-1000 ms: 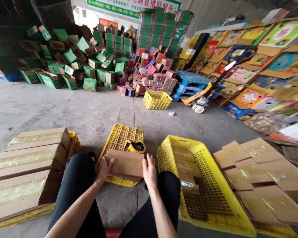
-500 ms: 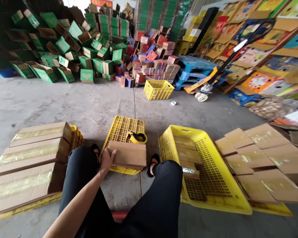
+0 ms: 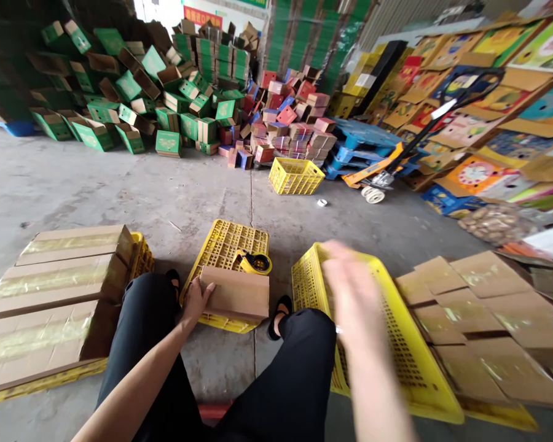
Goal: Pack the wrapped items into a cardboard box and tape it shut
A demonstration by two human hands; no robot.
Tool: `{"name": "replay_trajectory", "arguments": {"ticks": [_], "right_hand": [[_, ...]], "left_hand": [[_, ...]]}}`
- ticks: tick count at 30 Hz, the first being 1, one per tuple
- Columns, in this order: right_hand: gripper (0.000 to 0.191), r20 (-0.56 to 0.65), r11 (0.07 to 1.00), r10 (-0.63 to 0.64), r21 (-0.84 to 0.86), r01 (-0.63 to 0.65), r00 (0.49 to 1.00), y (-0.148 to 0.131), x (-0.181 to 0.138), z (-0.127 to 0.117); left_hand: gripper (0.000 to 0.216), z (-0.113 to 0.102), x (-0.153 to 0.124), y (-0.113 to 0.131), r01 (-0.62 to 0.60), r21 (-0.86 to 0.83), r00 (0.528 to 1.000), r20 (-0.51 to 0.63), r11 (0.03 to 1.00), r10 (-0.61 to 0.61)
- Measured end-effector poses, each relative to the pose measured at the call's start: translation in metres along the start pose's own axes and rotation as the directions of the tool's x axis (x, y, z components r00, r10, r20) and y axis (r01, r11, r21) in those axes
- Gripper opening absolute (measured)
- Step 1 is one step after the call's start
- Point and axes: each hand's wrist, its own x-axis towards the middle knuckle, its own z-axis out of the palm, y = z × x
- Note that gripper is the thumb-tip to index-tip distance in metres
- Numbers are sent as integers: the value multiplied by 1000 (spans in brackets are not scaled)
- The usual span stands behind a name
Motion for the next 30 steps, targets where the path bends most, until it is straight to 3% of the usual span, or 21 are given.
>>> {"name": "replay_trajectory", "arguments": {"ticks": [3,5,7,9,14,21,26,30], "right_hand": [[62,172,960,242,-188,-209,955,34,-30,69],[76,119,860,434,-350,-371,893,63,-48,109],[89,74,795,515,-414,-444,854,91,-62,136],[95,92,808,497,-412,-422,863,113,-71,150],[82,9,833,443,-374,-408,896,136,-80,161],[79,-54,836,433,-350,-423,900,143,-80,165],[74,-48,843,420,-350,-409,906,146,-82,166],[69,-5,876,321,-379,-299,947,141,-85,168]], "left_hand": [[47,0,0,-1,-2,8,1000,-15,1000,2],[47,0,0,-2,-10,16,1000,-25,1000,11],[44,0,1,-3,-17,26,999,-36,1000,18],[38,1,2,-3,-19,38,999,-50,999,21],[31,4,0,-2,-13,71,996,-92,997,19],[51,5,-5,6,-97,109,990,-88,989,106],[54,3,-10,12,-248,346,967,37,905,251],[58,3,-16,16,-350,435,935,108,830,337]]}}
